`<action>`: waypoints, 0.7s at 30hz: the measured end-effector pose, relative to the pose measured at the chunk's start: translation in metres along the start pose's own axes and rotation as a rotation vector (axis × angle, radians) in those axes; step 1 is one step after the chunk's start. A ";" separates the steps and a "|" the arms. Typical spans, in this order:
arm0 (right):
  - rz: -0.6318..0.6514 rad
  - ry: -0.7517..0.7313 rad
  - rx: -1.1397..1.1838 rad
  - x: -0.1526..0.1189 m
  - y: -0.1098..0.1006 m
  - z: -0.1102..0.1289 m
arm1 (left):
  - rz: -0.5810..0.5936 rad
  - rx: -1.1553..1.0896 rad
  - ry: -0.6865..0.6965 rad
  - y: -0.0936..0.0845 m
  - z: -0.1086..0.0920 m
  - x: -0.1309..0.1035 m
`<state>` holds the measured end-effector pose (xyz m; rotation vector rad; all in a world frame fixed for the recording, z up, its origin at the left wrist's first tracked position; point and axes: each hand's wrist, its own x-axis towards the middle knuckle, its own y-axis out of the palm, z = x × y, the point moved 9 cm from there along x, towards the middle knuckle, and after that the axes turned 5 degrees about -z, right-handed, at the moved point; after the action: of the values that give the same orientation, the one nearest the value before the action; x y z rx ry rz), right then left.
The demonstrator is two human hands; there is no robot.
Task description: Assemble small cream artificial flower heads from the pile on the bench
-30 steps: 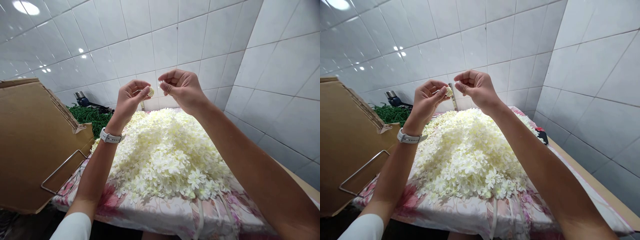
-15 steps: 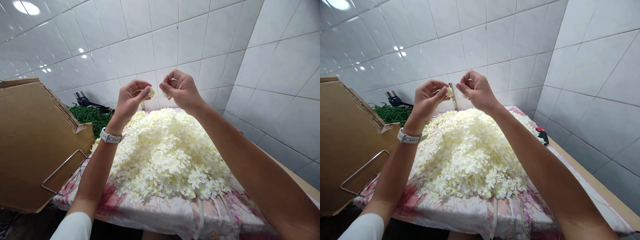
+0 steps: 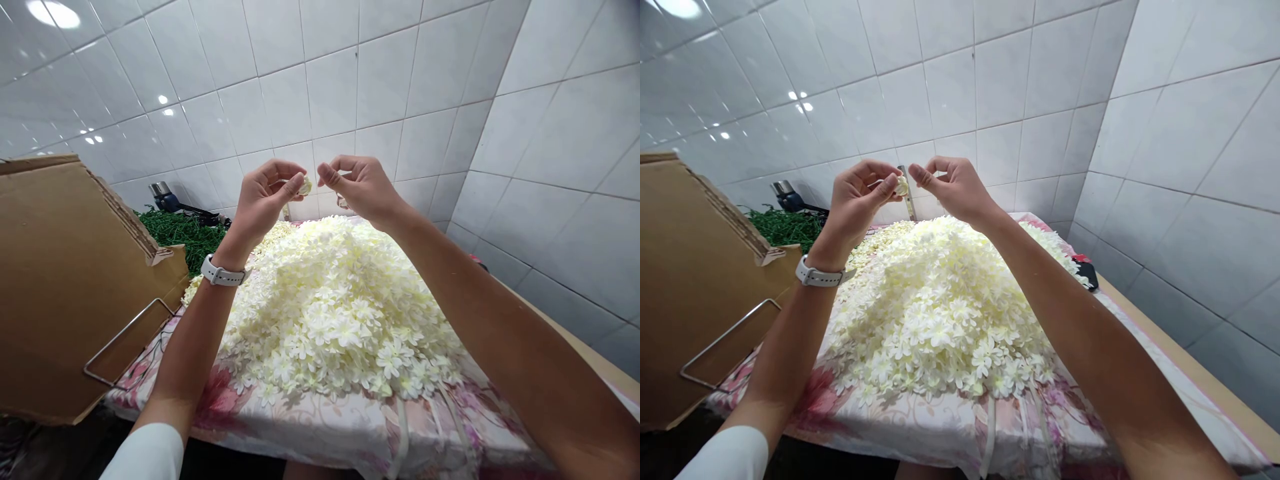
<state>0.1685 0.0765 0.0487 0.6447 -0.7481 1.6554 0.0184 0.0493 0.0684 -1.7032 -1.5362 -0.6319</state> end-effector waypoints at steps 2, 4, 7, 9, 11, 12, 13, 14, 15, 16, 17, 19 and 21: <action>0.033 -0.007 -0.123 -0.001 0.001 0.000 | 0.008 0.002 0.003 0.001 0.000 0.000; 0.071 -0.019 -0.290 -0.002 0.003 -0.001 | 0.016 0.001 0.004 0.002 0.000 0.000; 0.112 0.004 -0.433 -0.003 0.006 -0.006 | 0.029 -0.019 -0.004 0.003 -0.001 -0.001; 0.117 0.008 -0.412 -0.004 0.007 -0.006 | 0.030 -0.032 -0.015 0.003 -0.001 -0.001; 0.092 -0.027 -0.339 -0.003 0.007 -0.001 | 0.024 -0.031 -0.021 0.002 0.000 -0.001; 0.067 -0.048 -0.292 -0.003 0.006 0.003 | 0.022 -0.026 -0.021 0.001 0.000 -0.001; 0.043 -0.067 -0.241 -0.002 0.005 0.007 | 0.022 -0.023 -0.020 0.001 0.000 -0.001; 0.023 -0.082 -0.186 -0.001 0.003 0.010 | 0.025 -0.023 -0.018 0.002 0.000 -0.001; 0.009 -0.094 -0.133 -0.001 0.002 0.013 | 0.030 -0.028 -0.014 0.003 0.000 -0.001; 0.006 -0.104 -0.083 0.000 0.002 0.016 | 0.036 -0.035 -0.012 0.004 -0.001 -0.002; 0.007 -0.116 -0.042 0.000 0.002 0.018 | 0.044 -0.042 -0.012 0.005 -0.001 -0.002; 0.007 -0.146 0.002 0.000 0.003 0.023 | 0.057 -0.047 -0.022 0.007 -0.001 -0.003; 0.001 -0.174 0.000 0.000 0.003 0.026 | 0.065 -0.040 -0.034 0.009 0.000 -0.003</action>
<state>0.1666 0.0566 0.0650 0.7960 -0.8732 1.6141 0.0266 0.0472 0.0639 -1.7954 -1.4941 -0.6063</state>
